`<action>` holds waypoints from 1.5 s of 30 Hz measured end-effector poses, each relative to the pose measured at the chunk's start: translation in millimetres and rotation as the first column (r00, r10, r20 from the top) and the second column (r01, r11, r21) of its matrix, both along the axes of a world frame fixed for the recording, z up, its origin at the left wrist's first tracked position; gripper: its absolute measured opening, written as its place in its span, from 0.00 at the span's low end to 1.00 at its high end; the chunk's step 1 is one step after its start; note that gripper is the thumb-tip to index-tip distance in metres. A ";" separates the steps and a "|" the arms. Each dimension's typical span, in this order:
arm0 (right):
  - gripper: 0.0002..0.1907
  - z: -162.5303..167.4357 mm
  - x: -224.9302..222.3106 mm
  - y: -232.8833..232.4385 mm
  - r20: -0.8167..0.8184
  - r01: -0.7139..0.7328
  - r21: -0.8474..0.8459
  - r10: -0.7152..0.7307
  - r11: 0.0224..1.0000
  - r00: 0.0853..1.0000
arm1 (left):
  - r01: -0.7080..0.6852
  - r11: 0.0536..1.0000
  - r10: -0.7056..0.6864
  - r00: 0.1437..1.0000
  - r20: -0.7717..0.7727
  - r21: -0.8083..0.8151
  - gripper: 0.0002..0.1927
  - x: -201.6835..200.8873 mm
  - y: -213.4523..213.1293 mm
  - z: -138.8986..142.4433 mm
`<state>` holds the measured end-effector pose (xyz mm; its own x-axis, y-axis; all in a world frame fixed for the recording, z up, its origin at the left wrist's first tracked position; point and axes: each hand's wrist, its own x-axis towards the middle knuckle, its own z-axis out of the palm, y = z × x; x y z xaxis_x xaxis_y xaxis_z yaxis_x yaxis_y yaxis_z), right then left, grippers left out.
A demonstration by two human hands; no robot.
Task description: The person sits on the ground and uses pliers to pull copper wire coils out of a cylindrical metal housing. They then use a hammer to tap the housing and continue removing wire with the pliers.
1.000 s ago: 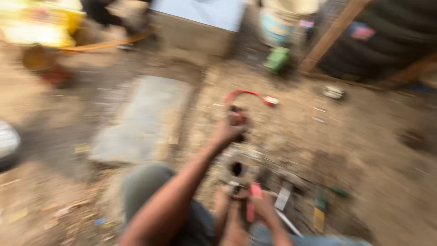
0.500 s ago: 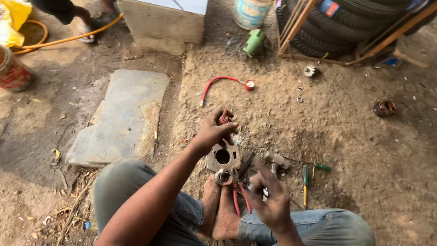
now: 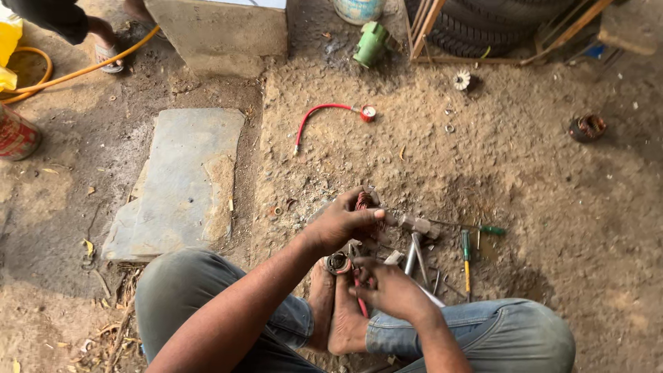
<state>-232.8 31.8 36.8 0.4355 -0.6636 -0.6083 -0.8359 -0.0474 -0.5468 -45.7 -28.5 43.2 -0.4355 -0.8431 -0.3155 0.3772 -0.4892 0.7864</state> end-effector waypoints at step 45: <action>0.27 -26.9 13.6 3.3 0.065 0.038 -0.152 -0.028 0.988 0.997 | -0.406 0.897 0.363 0.902 -0.234 -0.173 0.41 24.9 -12.7 6.5</action>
<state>-219.2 35.1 10.0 0.4458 -0.7616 -0.4704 -0.8028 -0.1076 -0.5865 -20.8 -41.2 49.7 -0.0969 -0.9938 -0.0542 0.6545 -0.1047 0.7488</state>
